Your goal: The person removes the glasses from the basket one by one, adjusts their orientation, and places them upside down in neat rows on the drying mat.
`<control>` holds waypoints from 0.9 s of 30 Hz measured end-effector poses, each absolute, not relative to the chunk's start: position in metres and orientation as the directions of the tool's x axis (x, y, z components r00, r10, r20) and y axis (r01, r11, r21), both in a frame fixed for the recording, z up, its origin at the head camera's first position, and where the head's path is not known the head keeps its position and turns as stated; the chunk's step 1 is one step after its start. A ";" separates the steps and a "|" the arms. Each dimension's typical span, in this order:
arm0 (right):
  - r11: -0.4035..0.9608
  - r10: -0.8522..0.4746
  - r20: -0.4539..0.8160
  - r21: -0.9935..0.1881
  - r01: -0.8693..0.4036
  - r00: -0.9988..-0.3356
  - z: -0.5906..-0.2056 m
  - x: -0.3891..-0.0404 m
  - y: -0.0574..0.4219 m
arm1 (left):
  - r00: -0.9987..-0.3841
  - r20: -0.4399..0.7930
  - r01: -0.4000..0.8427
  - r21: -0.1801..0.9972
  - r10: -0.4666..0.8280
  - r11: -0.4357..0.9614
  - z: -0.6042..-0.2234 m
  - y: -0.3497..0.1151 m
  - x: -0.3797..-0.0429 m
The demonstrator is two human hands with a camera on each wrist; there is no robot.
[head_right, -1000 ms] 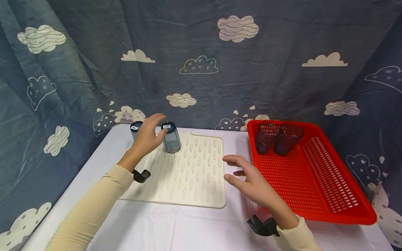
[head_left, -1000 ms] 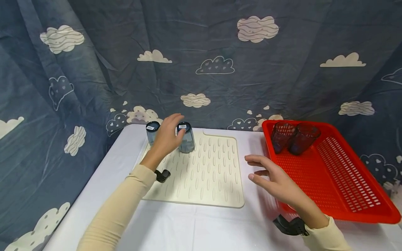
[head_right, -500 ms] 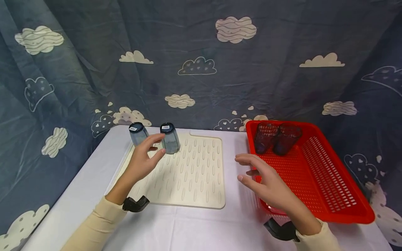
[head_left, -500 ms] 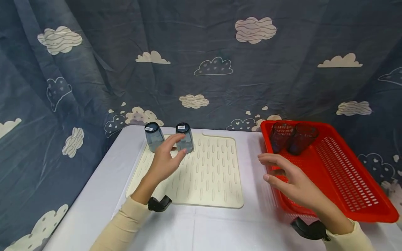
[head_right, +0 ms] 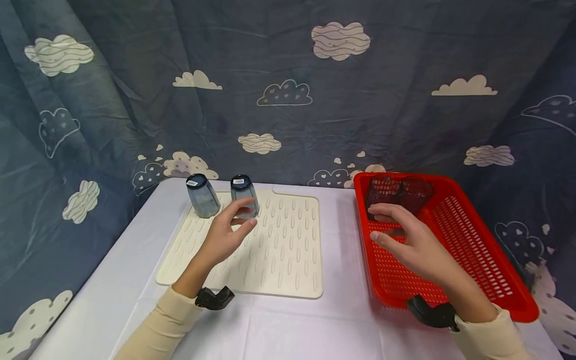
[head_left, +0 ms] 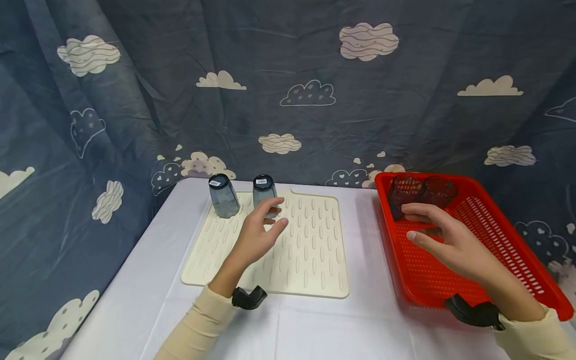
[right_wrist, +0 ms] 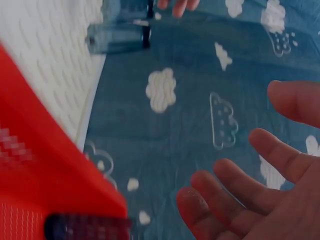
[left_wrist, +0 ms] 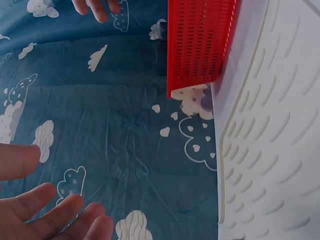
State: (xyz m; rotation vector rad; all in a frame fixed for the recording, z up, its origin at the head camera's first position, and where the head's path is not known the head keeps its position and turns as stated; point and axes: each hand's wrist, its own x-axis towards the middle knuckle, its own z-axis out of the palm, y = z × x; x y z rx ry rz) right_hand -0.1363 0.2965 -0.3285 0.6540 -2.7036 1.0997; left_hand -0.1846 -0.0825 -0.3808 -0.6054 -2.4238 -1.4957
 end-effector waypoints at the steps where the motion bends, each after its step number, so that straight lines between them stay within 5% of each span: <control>1: 0.646 -0.327 0.293 -0.625 -0.439 -0.898 -0.328 -0.138 0.301 | -0.888 0.398 0.458 0.798 0.228 0.392 -0.381 -0.081 -0.185; 14: 0.804 -0.185 0.092 -0.558 -0.204 -0.978 -0.314 -0.160 0.366 | -0.926 0.274 0.337 0.910 0.260 0.242 -0.379 -0.068 -0.191; 27: 0.855 -0.133 -0.017 -0.508 -0.106 -0.991 -0.312 -0.192 0.385 | -0.917 0.248 0.290 0.952 0.313 0.094 -0.387 -0.038 -0.192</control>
